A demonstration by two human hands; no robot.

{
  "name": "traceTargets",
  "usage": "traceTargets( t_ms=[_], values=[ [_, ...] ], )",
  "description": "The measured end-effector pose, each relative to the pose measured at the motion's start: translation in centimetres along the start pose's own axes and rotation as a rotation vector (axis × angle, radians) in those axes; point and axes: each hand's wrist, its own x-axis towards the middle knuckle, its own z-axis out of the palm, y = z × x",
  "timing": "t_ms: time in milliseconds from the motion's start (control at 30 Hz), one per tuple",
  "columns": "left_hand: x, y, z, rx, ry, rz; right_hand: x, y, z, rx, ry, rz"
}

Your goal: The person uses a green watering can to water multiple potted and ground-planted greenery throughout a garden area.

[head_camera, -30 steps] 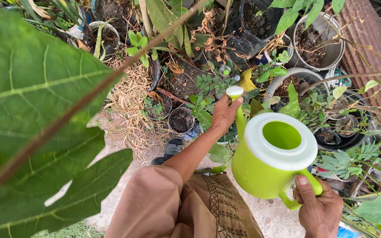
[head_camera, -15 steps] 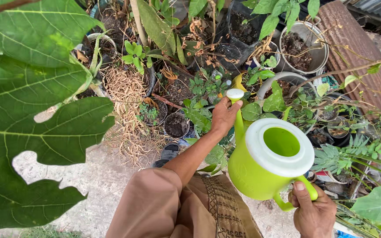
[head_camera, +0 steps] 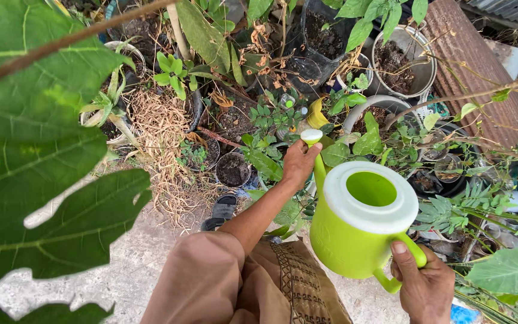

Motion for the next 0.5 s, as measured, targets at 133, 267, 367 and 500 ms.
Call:
traceTargets(
  t_ms=[133, 267, 367, 500],
  values=[
    [1.4, -0.8, -0.8, -0.046, 0.003, -0.076, 0.5, -2.3, 1.7, -0.027, -0.006, 0.027],
    [2.0, -0.9, -1.4, -0.031, 0.02, -0.138, 1.1, -3.2, 2.3, -0.132, 0.021, 0.064],
    [2.2, -0.7, -1.5, -0.052, 0.023, -0.107, 1.2, -3.3, 2.5, -0.105, 0.0, 0.049],
    [2.1, -0.3, -1.3, -0.018, 0.026, -0.134, 1.5, -3.2, 2.4, -0.098, 0.008, 0.059]
  ],
)
